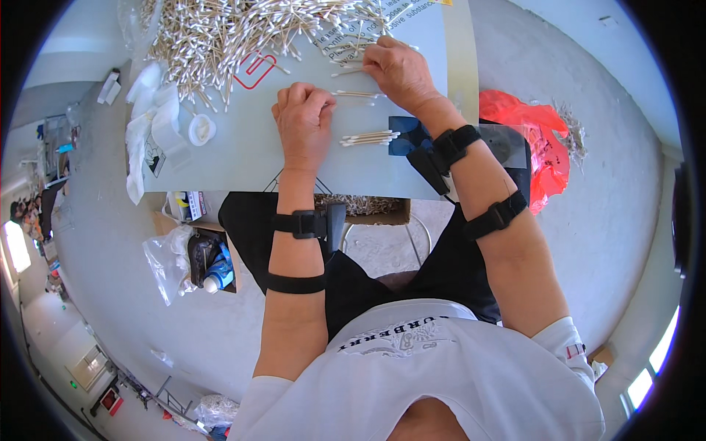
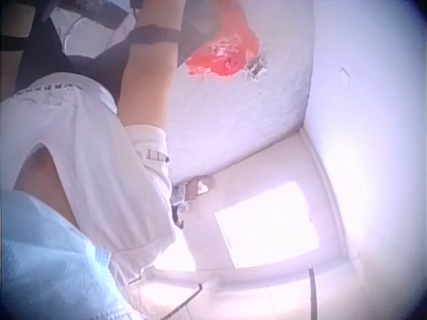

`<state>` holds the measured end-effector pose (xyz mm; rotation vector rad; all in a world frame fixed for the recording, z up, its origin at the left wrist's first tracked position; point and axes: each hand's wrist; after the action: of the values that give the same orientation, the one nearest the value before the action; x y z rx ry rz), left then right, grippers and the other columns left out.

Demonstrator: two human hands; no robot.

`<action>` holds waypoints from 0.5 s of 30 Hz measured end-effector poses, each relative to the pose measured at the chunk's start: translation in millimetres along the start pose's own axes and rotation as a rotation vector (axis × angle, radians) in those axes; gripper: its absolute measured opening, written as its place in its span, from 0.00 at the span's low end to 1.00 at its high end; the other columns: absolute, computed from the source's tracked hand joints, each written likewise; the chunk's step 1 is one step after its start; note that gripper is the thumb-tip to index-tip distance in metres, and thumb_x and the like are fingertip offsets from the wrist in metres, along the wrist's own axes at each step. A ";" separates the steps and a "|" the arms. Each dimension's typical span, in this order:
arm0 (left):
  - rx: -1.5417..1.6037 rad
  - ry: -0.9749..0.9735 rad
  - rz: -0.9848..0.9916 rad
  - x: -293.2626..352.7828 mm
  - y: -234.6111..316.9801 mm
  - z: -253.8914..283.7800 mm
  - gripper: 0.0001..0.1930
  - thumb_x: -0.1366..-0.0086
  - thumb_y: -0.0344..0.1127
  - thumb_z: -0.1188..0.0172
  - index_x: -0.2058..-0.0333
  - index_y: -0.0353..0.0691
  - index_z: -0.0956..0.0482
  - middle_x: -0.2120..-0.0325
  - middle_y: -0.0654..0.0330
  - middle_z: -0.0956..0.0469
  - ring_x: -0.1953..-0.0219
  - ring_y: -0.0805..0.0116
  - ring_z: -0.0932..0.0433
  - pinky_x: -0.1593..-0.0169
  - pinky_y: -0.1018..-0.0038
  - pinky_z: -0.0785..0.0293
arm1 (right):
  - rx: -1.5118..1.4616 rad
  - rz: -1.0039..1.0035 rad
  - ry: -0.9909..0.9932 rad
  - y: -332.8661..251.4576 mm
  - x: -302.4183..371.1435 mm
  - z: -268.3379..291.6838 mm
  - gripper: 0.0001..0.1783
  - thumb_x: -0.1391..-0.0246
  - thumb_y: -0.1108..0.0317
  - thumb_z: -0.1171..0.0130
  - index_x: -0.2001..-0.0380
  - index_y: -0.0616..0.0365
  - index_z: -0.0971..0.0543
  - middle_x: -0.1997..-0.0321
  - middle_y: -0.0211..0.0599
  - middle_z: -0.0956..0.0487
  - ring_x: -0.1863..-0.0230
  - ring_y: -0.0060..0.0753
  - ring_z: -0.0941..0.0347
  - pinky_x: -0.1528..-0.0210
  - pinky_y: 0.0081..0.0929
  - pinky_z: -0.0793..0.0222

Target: Gathering and packaging cotton swabs into small plastic bags with labels.

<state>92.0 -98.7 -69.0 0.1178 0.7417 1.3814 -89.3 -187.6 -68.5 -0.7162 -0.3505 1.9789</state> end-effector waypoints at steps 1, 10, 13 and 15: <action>0.006 -0.010 -0.008 -1.0 1.4 -0.1 0.12 0.54 0.27 0.32 0.68 0.48 0.22 0.67 0.66 0.27 0.57 0.60 0.30 0.55 0.65 0.38 | -0.009 0.012 -0.025 -1.9 -0.1 2.4 0.02 0.51 0.68 0.40 0.75 0.52 0.21 0.68 0.35 0.24 0.60 0.43 0.24 0.59 0.38 0.27; -0.005 -0.030 0.014 -8.9 5.6 2.0 0.18 0.55 0.27 0.31 0.63 0.44 0.21 0.64 0.62 0.24 0.58 0.57 0.29 0.52 0.66 0.34 | -0.019 0.046 -0.070 -0.8 0.2 5.7 0.01 0.52 0.68 0.39 0.74 0.50 0.19 0.67 0.33 0.24 0.59 0.42 0.24 0.58 0.37 0.28; 0.025 -0.031 -0.011 -9.2 6.5 0.6 0.18 0.55 0.28 0.30 0.61 0.45 0.20 0.64 0.62 0.25 0.58 0.58 0.29 0.51 0.64 0.34 | -0.027 0.058 -0.077 1.4 -0.6 3.5 0.02 0.51 0.67 0.40 0.74 0.51 0.19 0.67 0.35 0.24 0.60 0.43 0.24 0.58 0.37 0.28; 0.008 -0.052 -0.016 -8.5 7.7 -1.6 0.19 0.55 0.29 0.30 0.61 0.46 0.20 0.64 0.63 0.26 0.57 0.58 0.30 0.52 0.63 0.35 | -0.035 0.065 -0.086 2.3 -1.8 3.0 0.03 0.51 0.67 0.40 0.74 0.51 0.19 0.67 0.35 0.23 0.60 0.43 0.24 0.58 0.38 0.28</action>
<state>84.6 -105.3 -63.0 0.1535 0.7034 1.3554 -92.1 -190.2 -66.7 -0.6730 -0.4194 2.0738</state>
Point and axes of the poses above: each hand's wrist, its own x-axis away from the middle knuckle, its own z-axis out of the back of the hand, y = z × x
